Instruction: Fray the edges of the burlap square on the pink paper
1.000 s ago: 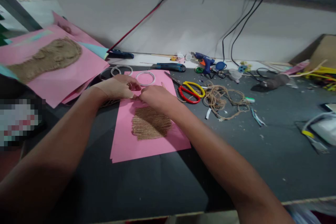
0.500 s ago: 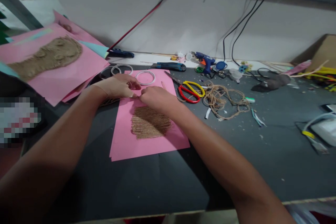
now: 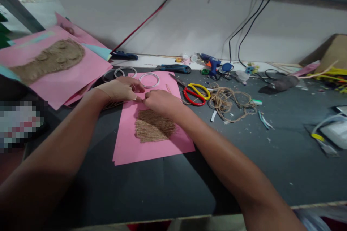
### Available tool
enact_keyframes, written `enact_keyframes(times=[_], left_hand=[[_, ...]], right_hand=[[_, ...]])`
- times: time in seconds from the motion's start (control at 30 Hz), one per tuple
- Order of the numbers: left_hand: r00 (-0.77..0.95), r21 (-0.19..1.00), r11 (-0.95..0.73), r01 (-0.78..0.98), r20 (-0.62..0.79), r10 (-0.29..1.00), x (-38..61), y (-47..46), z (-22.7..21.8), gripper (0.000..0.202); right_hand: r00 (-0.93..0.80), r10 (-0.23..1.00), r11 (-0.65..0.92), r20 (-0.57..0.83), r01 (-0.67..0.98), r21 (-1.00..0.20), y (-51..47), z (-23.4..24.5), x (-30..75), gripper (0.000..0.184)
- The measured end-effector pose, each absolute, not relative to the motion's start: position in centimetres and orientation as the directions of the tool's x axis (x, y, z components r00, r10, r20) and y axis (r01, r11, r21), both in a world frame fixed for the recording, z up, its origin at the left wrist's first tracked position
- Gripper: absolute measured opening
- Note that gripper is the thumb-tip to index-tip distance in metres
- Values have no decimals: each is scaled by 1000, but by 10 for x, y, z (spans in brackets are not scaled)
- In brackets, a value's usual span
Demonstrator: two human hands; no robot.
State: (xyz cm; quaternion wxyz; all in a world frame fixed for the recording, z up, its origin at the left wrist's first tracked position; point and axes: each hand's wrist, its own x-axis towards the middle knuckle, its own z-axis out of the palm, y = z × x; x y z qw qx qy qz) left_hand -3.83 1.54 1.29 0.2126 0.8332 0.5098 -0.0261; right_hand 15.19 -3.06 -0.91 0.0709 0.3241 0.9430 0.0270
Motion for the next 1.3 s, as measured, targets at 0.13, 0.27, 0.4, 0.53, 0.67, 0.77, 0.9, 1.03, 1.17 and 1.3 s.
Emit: enact_keyframes(times=[0.13,0.27,0.4,0.53,0.67,0.77,0.9,1.03,1.17,1.3], left_hand=[[479,315,-396,862,-254,840,-38,15,14,45],[492,323,-407,855,-254,832,-40,17,12,46],[507,326,-422,846,-247,826,-41,20,10,48],[518,314,-438,842,-250,818,-41,21,9,49],[522,333,-434,837,-250,815,-42,22,7,51],[521,340,-432,836,-242,819,-43,22,7,48],[522,341,-432,835,-243,818,-43,22,8,46],[516,342,-424,839,-251,819,-43,22,9,48],[520,337,-430,838,-249,817,-43,23,7,47],[525,336,-437,834,-243,816,-44,24,6,45]], right_hand=[[-796,597,802,-104,592,75,-29,-8,153,30],[-791,604,797,-95,604,34,-28,-8,154,30],[-782,611,789,-119,614,20,-28,-8,154,30],[-777,623,780,-86,626,-7,-30,-9,154,30],[-782,616,787,-96,616,33,-32,-8,154,30],[-792,598,802,-121,592,82,-31,-7,153,31],[-804,584,812,-115,578,86,-30,-6,153,31],[-786,608,794,-114,605,60,-31,-4,154,31],[-783,612,789,-114,614,22,-32,-2,156,31],[-784,610,791,-114,612,21,-33,-1,156,29]])
